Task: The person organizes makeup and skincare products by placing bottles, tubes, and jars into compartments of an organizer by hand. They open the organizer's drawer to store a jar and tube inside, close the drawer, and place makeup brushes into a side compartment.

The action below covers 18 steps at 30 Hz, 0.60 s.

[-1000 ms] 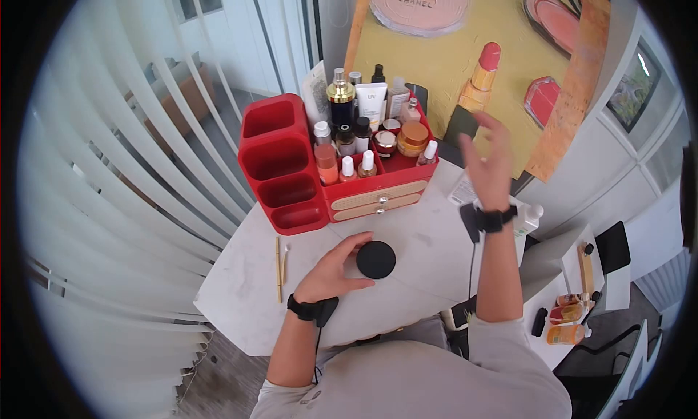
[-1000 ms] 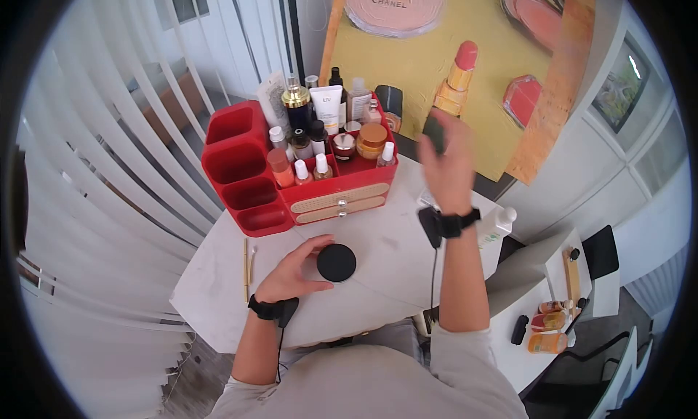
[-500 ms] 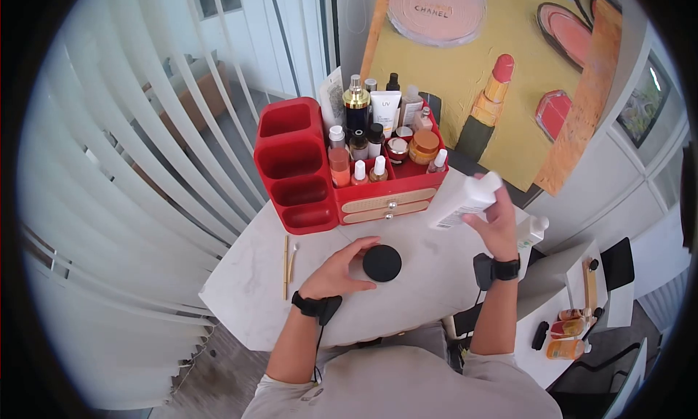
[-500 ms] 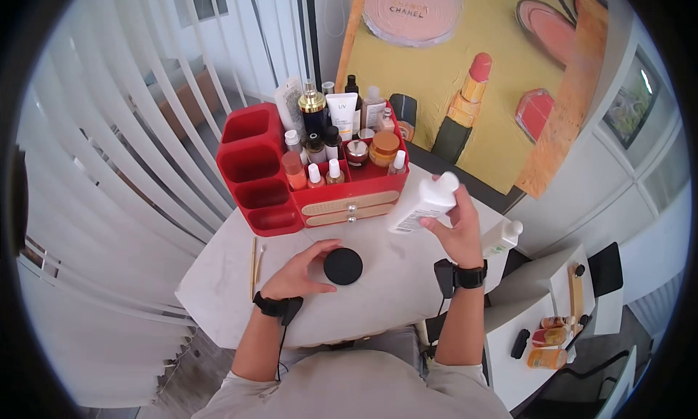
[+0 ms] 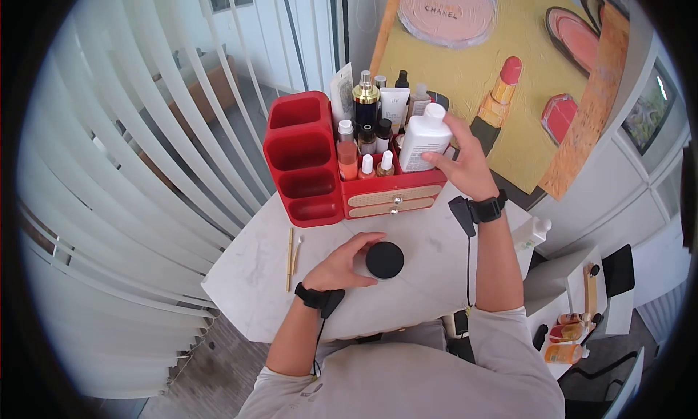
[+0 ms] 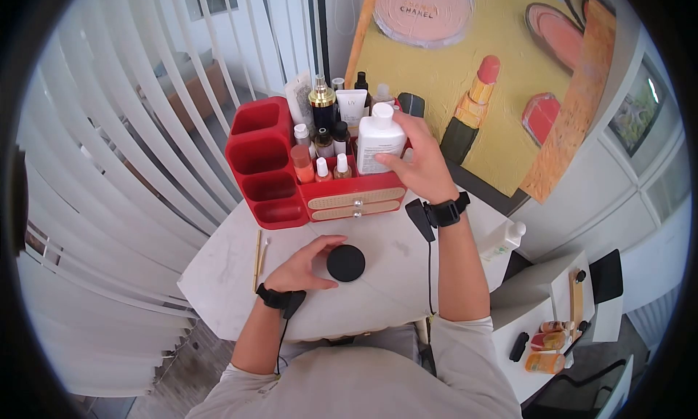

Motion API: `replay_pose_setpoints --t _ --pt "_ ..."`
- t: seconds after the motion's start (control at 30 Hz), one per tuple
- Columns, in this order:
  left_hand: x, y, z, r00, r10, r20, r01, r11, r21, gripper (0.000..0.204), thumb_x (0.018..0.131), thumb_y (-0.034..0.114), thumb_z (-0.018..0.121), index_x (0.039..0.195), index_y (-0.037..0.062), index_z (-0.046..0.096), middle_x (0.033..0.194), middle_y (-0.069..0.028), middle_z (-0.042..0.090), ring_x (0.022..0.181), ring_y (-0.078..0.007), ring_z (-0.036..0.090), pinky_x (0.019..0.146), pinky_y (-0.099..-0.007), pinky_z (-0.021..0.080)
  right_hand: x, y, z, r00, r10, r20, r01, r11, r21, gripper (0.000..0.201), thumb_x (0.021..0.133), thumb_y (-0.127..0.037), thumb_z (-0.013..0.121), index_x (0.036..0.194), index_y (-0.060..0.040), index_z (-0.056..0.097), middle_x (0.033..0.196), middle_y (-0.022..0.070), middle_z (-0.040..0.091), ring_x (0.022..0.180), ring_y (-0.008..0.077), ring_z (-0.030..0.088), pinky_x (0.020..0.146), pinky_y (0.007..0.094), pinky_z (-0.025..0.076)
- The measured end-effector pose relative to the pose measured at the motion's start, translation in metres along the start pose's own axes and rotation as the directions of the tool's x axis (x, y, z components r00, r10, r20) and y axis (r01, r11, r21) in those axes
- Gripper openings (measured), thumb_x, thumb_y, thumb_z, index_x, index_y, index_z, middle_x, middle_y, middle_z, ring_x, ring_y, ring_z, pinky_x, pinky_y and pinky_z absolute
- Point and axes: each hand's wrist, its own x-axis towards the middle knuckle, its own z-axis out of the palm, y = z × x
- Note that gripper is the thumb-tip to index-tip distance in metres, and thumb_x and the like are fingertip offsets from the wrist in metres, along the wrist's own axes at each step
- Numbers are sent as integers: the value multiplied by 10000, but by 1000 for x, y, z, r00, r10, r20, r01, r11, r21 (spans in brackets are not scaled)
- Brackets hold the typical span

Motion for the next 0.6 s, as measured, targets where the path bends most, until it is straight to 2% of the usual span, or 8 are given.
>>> replay_pose_setpoints --t 0.17,0.23,0.3,0.37,0.43,0.47,0.53,0.6 --pt "0 1 3 999 31 7 -31 999 13 984 684 11 914 1568 91 487 1517 -109 523 1417 -266 510 1220 -373 408 -10 2 11 998 22 -54 -15 991 131 704 861 -84 863 1491 -29 555 1400 167 628 1345 303 578 1134 397 456" --pt "0 2 4 998 56 -1 -56 998 6 992 671 16 924 1561 95 494 1510 -106 525 1416 -258 505 1215 -369 405 -28 -7 9 938 -138 -319 84 981 -177 597 862 -71 854 1404 -26 608 1301 142 657 1237 275 615 1077 391 484" --pt "3 8 5 994 107 24 -110 983 150 932 657 17 925 1504 82 543 1449 -98 574 1363 -258 551 1197 -359 424 -67 8 23 843 90 -530 -77 996 46 182 909 -45 818 1007 -16 668 991 70 697 916 155 633 859 314 522" --pt "5 10 3 995 82 58 -91 983 158 895 653 18 924 1472 73 567 1419 -93 597 1340 -251 571 1186 -353 433 -101 13 40 921 209 -328 -178 977 120 123 935 -43 796 905 -16 679 916 44 719 768 121 662 708 259 519" --pt "1 14 -2 996 37 79 -50 982 179 859 649 18 922 1440 63 592 1389 -87 620 1317 -243 591 1175 -348 442 -115 12 53 954 284 92 -288 957 37 98 954 -49 776 1013 -23 703 959 90 766 783 189 736 690 300 561" --pt "0 18 -3 993 59 98 -68 993 92 831 651 22 926 1418 61 609 1367 -78 635 1302 -234 603 1163 -345 450 -115 13 62 954 279 106 -286 956 59 98 954 -49 776 1013 -23 703 959 90 766 783 189 736 690 300 561" --pt "-4 17 -3 991 86 106 -72 989 -128 835 654 47 962 1411 46 611 1369 -69 637 1297 -215 605 1148 -348 455 -116 15 78 954 222 202 -218 975 -44 155 978 -52 743 1128 -48 703 983 145 783 851 287 777 716 359 600" --pt "-10 14 -6 992 111 58 -96 971 -217 857 651 59 980 1420 37 602 1379 -73 630 1304 -216 601 1152 -357 452 -114 21 90 962 209 175 -218 975 34 175 982 -53 733 1153 -54 696 983 162 779 867 321 776 735 383 606"
